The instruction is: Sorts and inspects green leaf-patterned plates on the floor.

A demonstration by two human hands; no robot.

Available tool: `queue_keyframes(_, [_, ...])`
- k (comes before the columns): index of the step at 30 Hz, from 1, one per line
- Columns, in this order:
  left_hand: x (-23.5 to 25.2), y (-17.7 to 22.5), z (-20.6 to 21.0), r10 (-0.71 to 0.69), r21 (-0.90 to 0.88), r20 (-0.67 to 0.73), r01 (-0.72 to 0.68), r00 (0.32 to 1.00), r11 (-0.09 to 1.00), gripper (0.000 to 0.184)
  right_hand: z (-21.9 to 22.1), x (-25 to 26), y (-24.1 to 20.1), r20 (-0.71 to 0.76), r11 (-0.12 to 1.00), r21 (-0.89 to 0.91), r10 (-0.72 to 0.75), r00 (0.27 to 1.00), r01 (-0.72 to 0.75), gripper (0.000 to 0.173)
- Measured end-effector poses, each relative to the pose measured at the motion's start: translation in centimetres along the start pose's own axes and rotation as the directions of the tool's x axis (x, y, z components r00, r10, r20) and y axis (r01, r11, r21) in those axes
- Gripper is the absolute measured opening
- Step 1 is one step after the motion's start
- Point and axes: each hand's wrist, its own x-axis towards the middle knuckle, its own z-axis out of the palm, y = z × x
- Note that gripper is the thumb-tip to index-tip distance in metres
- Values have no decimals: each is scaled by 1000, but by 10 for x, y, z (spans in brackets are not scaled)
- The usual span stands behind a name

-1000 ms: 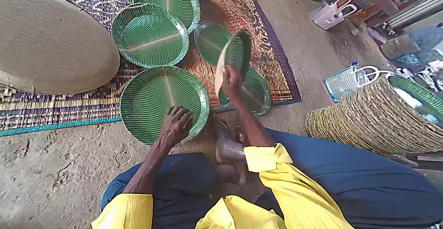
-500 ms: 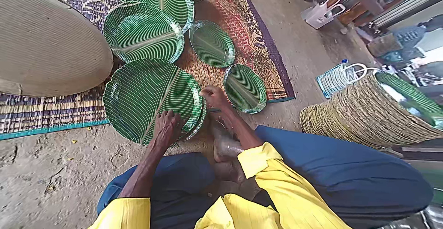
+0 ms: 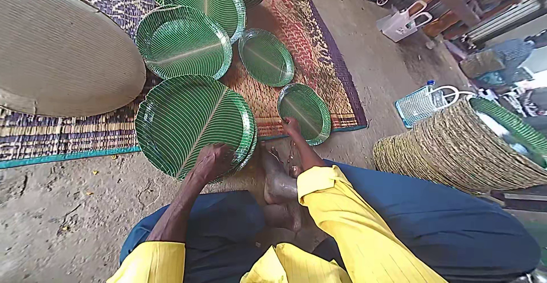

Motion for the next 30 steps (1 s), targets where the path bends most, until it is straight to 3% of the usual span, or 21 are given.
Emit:
queue_keyframes(4, [1,-1,0,-18,2,14,18,1000,1000,37,-3,-4,0,-58,998,-21,55,997,-56,30])
queue_keyframes(8, [-1,-3,-1,-27,-34,-10,26,1000,999,39,-23,-5,-26,-248,985,160,99,964,-60,32])
queue_keyframes(11, [-1,-6,-2,14,-69,-133,-23,991,997,37,-53,-13,-72,-405,982,112,-95,909,153,34])
queue_keyframes(13, [-5,-11,-4,87,-36,-355,-106,931,994,33,-58,-32,-104,-509,906,61,-333,794,419,31])
queue_keyframes(14, [-7,-15,-8,111,-5,-494,-130,863,992,31,-55,-46,-121,-535,823,58,-453,713,565,28])
queue_keyframes(16, [-17,-24,-26,87,37,-723,-88,685,995,34,-43,-82,-147,-428,638,42,-684,591,769,23])
queue_keyframes(19, [-35,-52,-55,12,40,-930,70,366,997,45,0,-115,-164,-157,390,19,-908,388,921,19])
queue_keyframes(20, [-43,-63,-64,-49,-9,-954,136,296,991,44,17,-123,-163,-36,333,27,-942,334,942,20])
queue_keyframes(22, [-57,-80,-77,-278,-225,-935,235,221,946,46,42,-141,-153,302,318,73,-910,283,945,22])
queue_keyframes(24, [-62,-94,-83,-523,-500,-832,160,183,851,49,59,-151,-140,533,285,105,-825,188,953,20])
queue_keyframes(26, [-62,-99,-82,-716,-721,-673,49,187,691,50,62,-156,-136,596,283,151,-790,141,947,20])
queue_keyframes(28, [-63,-96,-76,-750,-761,-596,98,289,642,50,47,-153,-143,648,359,185,-745,161,915,24])
queue_keyframes(30, [-62,-89,-66,-717,-701,-555,226,421,676,48,24,-146,-150,683,504,158,-677,274,849,39])
